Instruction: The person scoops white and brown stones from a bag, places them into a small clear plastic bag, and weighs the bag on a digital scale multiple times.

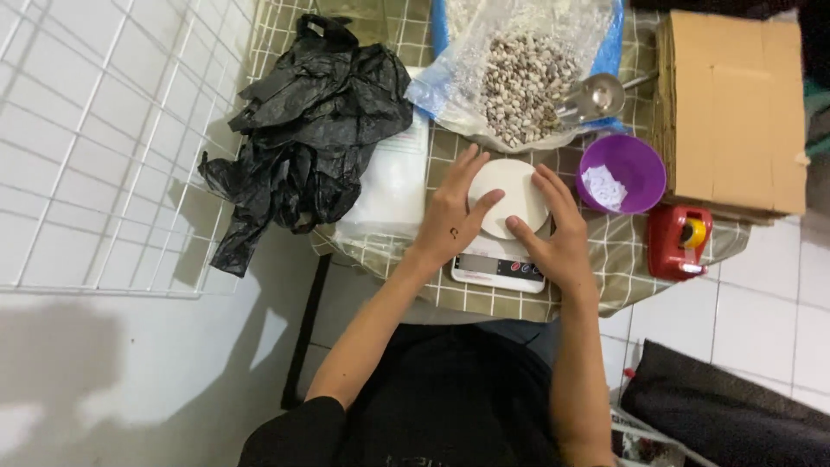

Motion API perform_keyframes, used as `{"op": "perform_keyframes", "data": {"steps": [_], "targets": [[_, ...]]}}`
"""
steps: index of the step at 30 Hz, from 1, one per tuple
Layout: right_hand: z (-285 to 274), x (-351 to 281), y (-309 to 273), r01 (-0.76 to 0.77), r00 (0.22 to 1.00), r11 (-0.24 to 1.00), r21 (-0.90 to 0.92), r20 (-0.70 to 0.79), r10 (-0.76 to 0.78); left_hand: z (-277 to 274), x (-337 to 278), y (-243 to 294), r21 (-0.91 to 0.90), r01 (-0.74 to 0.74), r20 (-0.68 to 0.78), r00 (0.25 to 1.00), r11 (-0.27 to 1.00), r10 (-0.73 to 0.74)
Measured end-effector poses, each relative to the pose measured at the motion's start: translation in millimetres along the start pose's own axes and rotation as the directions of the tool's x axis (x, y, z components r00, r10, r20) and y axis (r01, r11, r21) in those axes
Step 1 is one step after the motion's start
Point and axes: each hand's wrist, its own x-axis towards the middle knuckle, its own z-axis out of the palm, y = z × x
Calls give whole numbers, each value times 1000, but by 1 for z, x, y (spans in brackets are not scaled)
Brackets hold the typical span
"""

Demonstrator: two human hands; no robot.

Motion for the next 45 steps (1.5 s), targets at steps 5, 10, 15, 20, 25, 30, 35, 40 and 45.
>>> {"op": "perform_keyframes", "data": {"steps": [5,10,15,20,25,30,35,40,45], "targets": [[0,-1,3,-14,1000,999,-34,-11,14,-74,62,-13,363,-224,-159,942,905,297],[-2,0,-2,-96,992,991,-91,71,103,-154,98,-47,907,-112,301,847,407,-438],[0,1,3,-74,995,994,-87,59,79,-173,74,-81,921,86,36,952,379,-305],[1,-1,-1,-71,995,993,-95,58,77,-167,69,-103,941,212,-113,932,265,-345],[1,-3,3,-83,994,993,-79,58,88,-173,77,-100,985,86,-39,956,147,-292],[0,0,7,-52,997,996,-76,50,56,-175,72,-131,996,1,6,997,88,-80],[2,-5,12,-17,999,999,-29,46,18,-197,70,-81,942,-131,130,991,309,26],[-2,17,-22,250,966,967,-57,-62,-253,-185,69,7,795,-144,-76,940,590,332],[43,52,-36,276,933,947,165,188,-305,-163,35,17,723,-465,363,885,511,292]]}}
